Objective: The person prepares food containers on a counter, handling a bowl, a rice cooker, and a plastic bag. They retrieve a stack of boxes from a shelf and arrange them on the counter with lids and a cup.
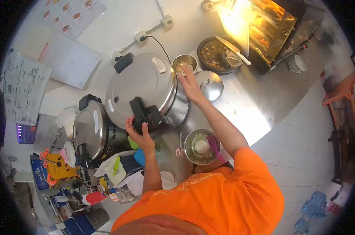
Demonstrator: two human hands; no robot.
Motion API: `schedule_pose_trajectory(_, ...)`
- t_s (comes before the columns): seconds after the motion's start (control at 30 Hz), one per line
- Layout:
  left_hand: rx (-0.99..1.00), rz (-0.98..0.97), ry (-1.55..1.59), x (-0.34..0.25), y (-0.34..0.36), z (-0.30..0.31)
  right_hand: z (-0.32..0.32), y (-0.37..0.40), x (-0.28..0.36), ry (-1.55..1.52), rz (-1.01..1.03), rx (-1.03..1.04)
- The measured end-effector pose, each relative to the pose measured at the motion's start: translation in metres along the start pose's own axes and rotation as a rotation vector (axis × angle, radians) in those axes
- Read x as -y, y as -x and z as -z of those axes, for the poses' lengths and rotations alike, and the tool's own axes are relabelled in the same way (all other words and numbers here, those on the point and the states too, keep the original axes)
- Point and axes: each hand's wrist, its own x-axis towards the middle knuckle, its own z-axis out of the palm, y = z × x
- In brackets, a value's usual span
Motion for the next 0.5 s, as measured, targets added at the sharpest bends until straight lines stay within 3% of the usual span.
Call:
schedule_pose_trajectory(0.2,-0.089,-0.106,-0.148,0.008,-0.007,0.000,-0.050,-0.047,-0.015,-0.416,-0.026,0.103)
schedule_pose_trajectory(0.4,-0.091,-0.010,0.042,0.034,-0.021,0.032,-0.077,-0.034,-0.008,-0.233,0.015,0.079)
schedule_pose_trajectory(0.5,-0.119,0.028,-0.060,0.025,-0.029,0.035,-0.092,-0.029,-0.007,-0.132,-0.005,0.030)
